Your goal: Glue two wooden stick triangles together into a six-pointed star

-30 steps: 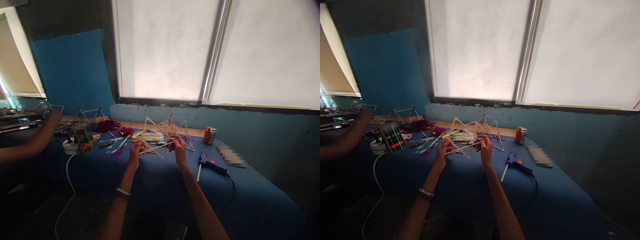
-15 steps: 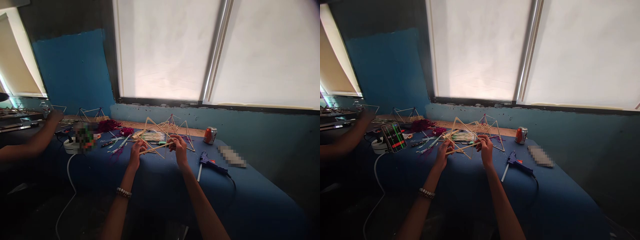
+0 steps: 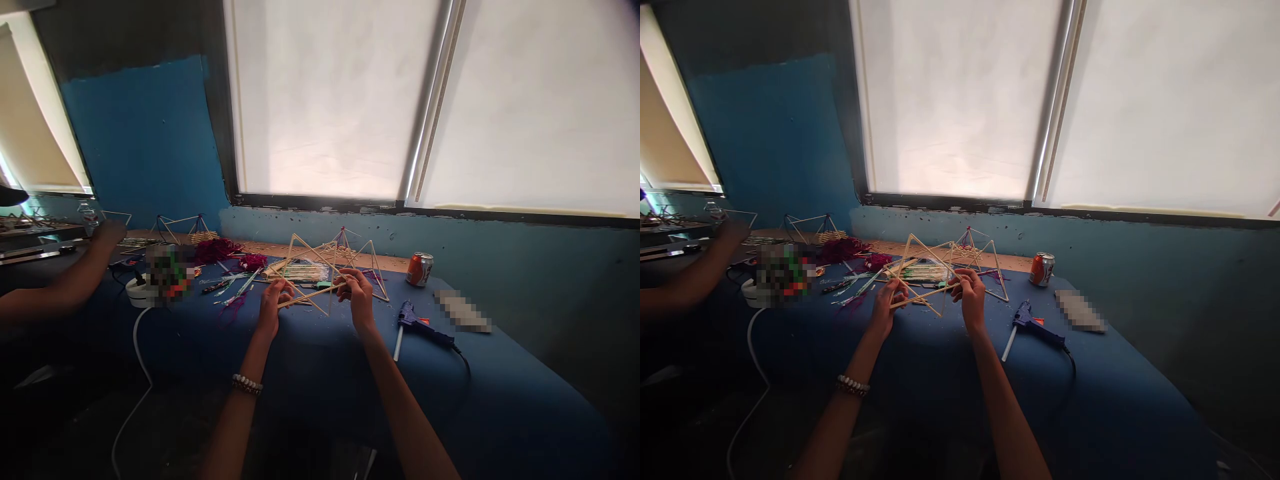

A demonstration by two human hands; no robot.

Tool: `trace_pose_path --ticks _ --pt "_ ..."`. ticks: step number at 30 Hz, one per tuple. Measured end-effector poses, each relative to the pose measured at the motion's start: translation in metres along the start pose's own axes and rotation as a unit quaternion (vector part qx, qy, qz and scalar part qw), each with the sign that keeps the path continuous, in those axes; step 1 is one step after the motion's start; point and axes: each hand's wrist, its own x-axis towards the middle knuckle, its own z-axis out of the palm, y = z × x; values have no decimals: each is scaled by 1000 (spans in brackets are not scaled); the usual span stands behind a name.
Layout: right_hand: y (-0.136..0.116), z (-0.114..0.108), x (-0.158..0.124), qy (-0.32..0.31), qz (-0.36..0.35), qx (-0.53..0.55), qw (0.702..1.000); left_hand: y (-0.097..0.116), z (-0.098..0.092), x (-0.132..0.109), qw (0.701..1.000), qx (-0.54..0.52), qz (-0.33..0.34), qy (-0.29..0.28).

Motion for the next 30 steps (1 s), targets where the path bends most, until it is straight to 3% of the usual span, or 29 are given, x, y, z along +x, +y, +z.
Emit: trace_pose_path --ticks 30 --pt "-3 -1 -2 -1 -13 -10 1000 4 4 -2 1000 4 3 -5"
